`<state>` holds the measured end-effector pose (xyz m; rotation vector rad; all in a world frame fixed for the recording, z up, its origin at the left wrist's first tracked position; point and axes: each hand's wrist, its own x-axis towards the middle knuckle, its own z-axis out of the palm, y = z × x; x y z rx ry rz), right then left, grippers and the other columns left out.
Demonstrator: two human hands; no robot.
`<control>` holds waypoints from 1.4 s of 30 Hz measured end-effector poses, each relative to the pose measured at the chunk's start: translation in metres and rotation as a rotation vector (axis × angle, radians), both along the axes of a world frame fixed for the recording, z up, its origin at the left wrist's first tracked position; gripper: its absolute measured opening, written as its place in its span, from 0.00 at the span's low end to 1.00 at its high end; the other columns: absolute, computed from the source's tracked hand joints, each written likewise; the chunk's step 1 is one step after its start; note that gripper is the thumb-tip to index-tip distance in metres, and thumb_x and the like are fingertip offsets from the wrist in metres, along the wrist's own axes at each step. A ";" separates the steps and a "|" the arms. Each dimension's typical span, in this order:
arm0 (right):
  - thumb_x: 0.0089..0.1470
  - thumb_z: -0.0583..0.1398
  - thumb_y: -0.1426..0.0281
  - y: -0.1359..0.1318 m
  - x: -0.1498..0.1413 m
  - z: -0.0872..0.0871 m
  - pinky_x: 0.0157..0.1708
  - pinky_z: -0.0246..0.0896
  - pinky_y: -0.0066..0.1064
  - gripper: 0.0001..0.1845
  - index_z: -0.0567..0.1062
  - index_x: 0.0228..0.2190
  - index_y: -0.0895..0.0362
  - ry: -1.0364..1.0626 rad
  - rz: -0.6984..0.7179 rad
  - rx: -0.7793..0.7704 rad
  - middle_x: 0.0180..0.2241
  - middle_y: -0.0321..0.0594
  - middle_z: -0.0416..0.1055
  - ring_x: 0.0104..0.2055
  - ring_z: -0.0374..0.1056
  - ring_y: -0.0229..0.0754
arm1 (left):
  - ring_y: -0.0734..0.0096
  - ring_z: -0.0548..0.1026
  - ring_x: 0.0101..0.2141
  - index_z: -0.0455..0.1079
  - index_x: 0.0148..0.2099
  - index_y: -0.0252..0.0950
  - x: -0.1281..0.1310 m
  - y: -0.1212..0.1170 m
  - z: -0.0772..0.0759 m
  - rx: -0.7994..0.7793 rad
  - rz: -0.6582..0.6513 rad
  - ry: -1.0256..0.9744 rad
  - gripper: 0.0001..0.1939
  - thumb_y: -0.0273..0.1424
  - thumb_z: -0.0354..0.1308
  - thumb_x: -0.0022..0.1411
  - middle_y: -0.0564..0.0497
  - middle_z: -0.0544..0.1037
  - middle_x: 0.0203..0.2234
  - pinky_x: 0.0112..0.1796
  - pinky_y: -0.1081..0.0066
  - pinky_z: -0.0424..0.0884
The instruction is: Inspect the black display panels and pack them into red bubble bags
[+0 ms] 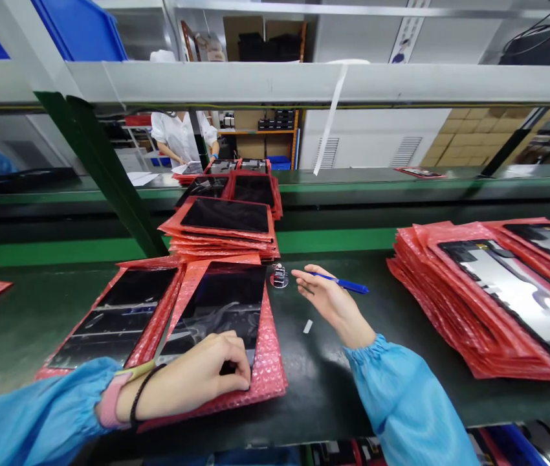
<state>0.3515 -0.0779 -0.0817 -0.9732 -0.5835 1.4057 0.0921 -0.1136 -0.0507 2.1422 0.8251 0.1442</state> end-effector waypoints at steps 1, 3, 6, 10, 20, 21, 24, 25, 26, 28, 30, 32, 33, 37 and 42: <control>0.38 0.67 0.77 -0.002 0.001 -0.001 0.38 0.66 0.31 0.12 0.75 0.27 0.52 0.000 -0.007 -0.002 0.33 0.38 0.81 0.31 0.73 0.37 | 0.71 0.71 0.35 0.77 0.29 0.35 0.000 -0.001 0.000 0.007 -0.002 0.011 0.05 0.27 0.63 0.58 0.53 0.78 0.28 0.41 0.73 0.63; 0.37 0.66 0.78 -0.005 0.004 -0.004 0.39 0.66 0.32 0.13 0.74 0.27 0.52 -0.003 -0.018 -0.010 0.33 0.39 0.81 0.32 0.73 0.38 | 0.71 0.71 0.35 0.77 0.29 0.35 0.000 -0.003 0.000 0.011 0.002 0.023 0.05 0.26 0.63 0.58 0.53 0.78 0.28 0.41 0.73 0.63; 0.34 0.65 0.80 -0.010 0.007 -0.009 0.38 0.67 0.33 0.15 0.75 0.28 0.52 -0.015 -0.024 -0.026 0.34 0.39 0.81 0.32 0.73 0.39 | 0.71 0.72 0.36 0.76 0.29 0.35 0.000 -0.006 -0.004 0.028 0.025 0.011 0.05 0.26 0.63 0.59 0.53 0.78 0.29 0.42 0.72 0.63; 0.33 0.66 0.79 -0.014 0.011 -0.017 0.39 0.67 0.35 0.16 0.74 0.28 0.52 -0.034 -0.029 -0.036 0.33 0.38 0.80 0.32 0.73 0.40 | 0.69 0.71 0.37 0.75 0.30 0.36 -0.001 -0.007 -0.009 0.079 0.023 0.004 0.06 0.29 0.62 0.60 0.53 0.77 0.30 0.44 0.70 0.62; 0.32 0.65 0.77 -0.023 0.019 -0.037 0.44 0.64 0.44 0.17 0.71 0.29 0.51 -0.047 -0.031 -0.009 0.30 0.38 0.78 0.34 0.73 0.45 | 0.69 0.68 0.35 0.64 0.27 0.37 0.000 -0.010 -0.009 0.082 0.049 0.022 0.10 0.25 0.60 0.58 0.54 0.71 0.28 0.43 0.69 0.61; 0.31 0.64 0.78 -0.024 0.018 -0.037 0.44 0.63 0.43 0.18 0.71 0.28 0.51 -0.042 -0.033 -0.013 0.30 0.37 0.78 0.34 0.73 0.44 | 0.68 0.67 0.35 0.63 0.29 0.37 0.001 -0.009 -0.008 0.070 0.067 0.033 0.08 0.25 0.60 0.57 0.53 0.71 0.30 0.43 0.68 0.62; 0.26 0.60 0.81 -0.028 0.015 -0.036 0.44 0.63 0.38 0.20 0.72 0.28 0.52 -0.030 -0.030 -0.028 0.31 0.37 0.79 0.34 0.73 0.41 | 0.67 0.67 0.36 0.62 0.34 0.38 0.002 -0.006 -0.003 0.040 0.124 0.064 0.11 0.26 0.63 0.52 0.52 0.70 0.34 0.40 0.68 0.63; 0.25 0.60 0.81 -0.028 0.014 -0.036 0.43 0.63 0.37 0.21 0.72 0.27 0.52 -0.031 -0.025 -0.030 0.30 0.36 0.79 0.34 0.73 0.40 | 0.66 0.67 0.36 0.61 0.35 0.38 0.002 -0.005 -0.002 0.041 0.132 0.070 0.11 0.27 0.62 0.52 0.52 0.70 0.35 0.40 0.68 0.63; 0.25 0.60 0.81 -0.029 0.012 -0.036 0.43 0.63 0.37 0.20 0.72 0.27 0.52 -0.034 -0.020 -0.029 0.30 0.36 0.79 0.33 0.72 0.40 | 0.66 0.66 0.36 0.61 0.35 0.39 0.003 -0.005 -0.002 0.049 0.133 0.073 0.11 0.28 0.61 0.52 0.52 0.69 0.34 0.40 0.67 0.63; 0.28 0.62 0.80 -0.031 0.009 -0.035 0.42 0.64 0.38 0.18 0.71 0.27 0.52 -0.052 -0.010 -0.026 0.29 0.35 0.78 0.33 0.72 0.41 | 0.66 0.66 0.35 0.60 0.35 0.39 0.005 -0.005 -0.003 0.076 0.119 0.063 0.10 0.28 0.59 0.53 0.53 0.69 0.34 0.39 0.66 0.63; 0.32 0.65 0.77 -0.036 0.003 -0.034 0.41 0.64 0.37 0.15 0.70 0.27 0.52 -0.084 0.004 -0.029 0.29 0.35 0.78 0.32 0.72 0.41 | 0.66 0.66 0.35 0.60 0.35 0.39 0.006 -0.004 -0.005 0.100 0.107 0.035 0.09 0.27 0.58 0.54 0.53 0.69 0.34 0.39 0.66 0.63; 0.36 0.67 0.73 -0.044 -0.005 -0.033 0.39 0.64 0.36 0.14 0.70 0.28 0.53 -0.130 0.033 -0.032 0.30 0.37 0.78 0.31 0.72 0.40 | 0.67 0.66 0.34 0.61 0.37 0.39 0.004 -0.001 -0.006 0.117 0.112 -0.020 0.07 0.25 0.55 0.55 0.52 0.69 0.35 0.38 0.67 0.63; 0.38 0.68 0.72 -0.048 -0.010 -0.032 0.37 0.65 0.35 0.14 0.70 0.28 0.53 -0.159 0.057 -0.031 0.31 0.38 0.78 0.31 0.72 0.40 | 0.68 0.66 0.34 0.61 0.39 0.39 0.000 0.003 -0.007 0.126 0.131 -0.055 0.08 0.24 0.53 0.56 0.52 0.68 0.35 0.38 0.67 0.63; 0.41 0.70 0.66 -0.064 -0.032 -0.024 0.29 0.63 0.30 0.16 0.68 0.28 0.54 -0.304 0.177 0.006 0.30 0.38 0.77 0.30 0.72 0.41 | 0.65 0.67 0.36 0.63 0.46 0.39 -0.037 0.028 -0.009 0.095 0.391 -0.193 0.12 0.29 0.52 0.58 0.51 0.68 0.36 0.42 0.65 0.63; 0.44 0.69 0.60 -0.056 -0.048 -0.026 0.23 0.60 0.29 0.18 0.65 0.26 0.54 -0.597 0.305 0.079 0.22 0.31 0.69 0.21 0.66 0.37 | 0.62 0.68 0.36 0.62 0.39 0.39 -0.097 0.053 -0.021 -0.174 0.832 -0.291 0.23 0.43 0.63 0.43 0.54 0.66 0.31 0.42 0.63 0.64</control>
